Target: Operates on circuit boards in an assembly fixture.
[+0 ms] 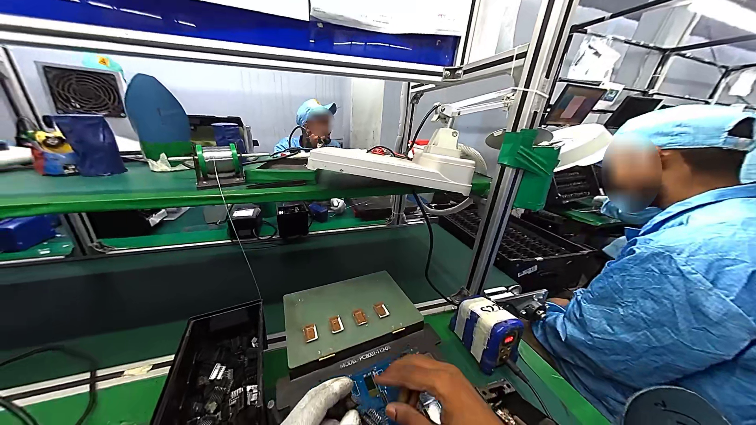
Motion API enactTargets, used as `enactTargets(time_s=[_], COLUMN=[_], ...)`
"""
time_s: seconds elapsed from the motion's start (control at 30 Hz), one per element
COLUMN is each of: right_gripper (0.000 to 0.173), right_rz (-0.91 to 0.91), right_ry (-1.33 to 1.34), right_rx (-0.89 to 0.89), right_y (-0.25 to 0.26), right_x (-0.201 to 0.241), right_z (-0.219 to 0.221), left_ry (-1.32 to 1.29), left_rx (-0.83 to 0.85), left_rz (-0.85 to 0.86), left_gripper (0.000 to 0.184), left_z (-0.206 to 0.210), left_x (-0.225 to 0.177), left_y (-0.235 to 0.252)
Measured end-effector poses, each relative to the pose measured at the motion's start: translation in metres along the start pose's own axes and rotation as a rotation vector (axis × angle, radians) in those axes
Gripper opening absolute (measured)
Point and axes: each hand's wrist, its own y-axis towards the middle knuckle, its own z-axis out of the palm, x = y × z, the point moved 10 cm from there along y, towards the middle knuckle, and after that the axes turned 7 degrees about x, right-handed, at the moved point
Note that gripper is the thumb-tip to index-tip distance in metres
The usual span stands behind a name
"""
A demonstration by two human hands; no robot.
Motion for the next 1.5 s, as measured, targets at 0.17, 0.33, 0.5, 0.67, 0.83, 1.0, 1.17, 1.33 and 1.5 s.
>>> enactTargets(time_s=[0.17,0.33,0.5,0.67,0.83,1.0,1.17,1.33,1.5], right_gripper=[0.035,0.028,0.025,0.025,0.022,0.014,0.012,0.01,0.01], right_rz=[-0.031,0.027,0.09,0.137,0.184,0.168,0.17,0.164,0.136], right_ry=[0.006,-0.08,0.041,-0.052,-0.081,-0.085,-0.016,0.002,0.063], right_rx=[0.283,0.132,0.0,-0.055,-0.042,-0.055,-0.07,-0.13,-0.153], right_y=[0.02,0.026,0.026,0.023,0.022,0.019,0.017,0.014,0.011], right_x=[0.005,-0.004,-0.028,-0.035,-0.038,-0.042,-0.046,-0.047,-0.047], right_z=[0.037,0.024,0.009,0.005,0.009,0.008,0.007,0.007,0.008], left_ry=[-0.005,0.021,0.077,0.057,0.035,0.044,0.064,0.065,0.047], left_rx=[-0.029,-0.061,-0.061,-0.08,-0.068,-0.074,-0.074,-0.077,-0.078], left_rz=[-0.005,-0.02,-0.042,-0.029,-0.045,-0.045,-0.037,-0.044,-0.047], left_gripper=[0.031,0.032,0.034,0.034,0.034,0.033,0.034,0.034,0.034], left_z=[-0.001,-0.004,-0.005,-0.006,-0.006,-0.008,-0.008,-0.008,-0.008], left_x=[0.001,0.002,0.004,0.006,0.007,0.003,0.005,0.003,0.006], left_y=[0.001,0.0,0.001,0.001,0.001,0.001,0.001,0.001,0.001])
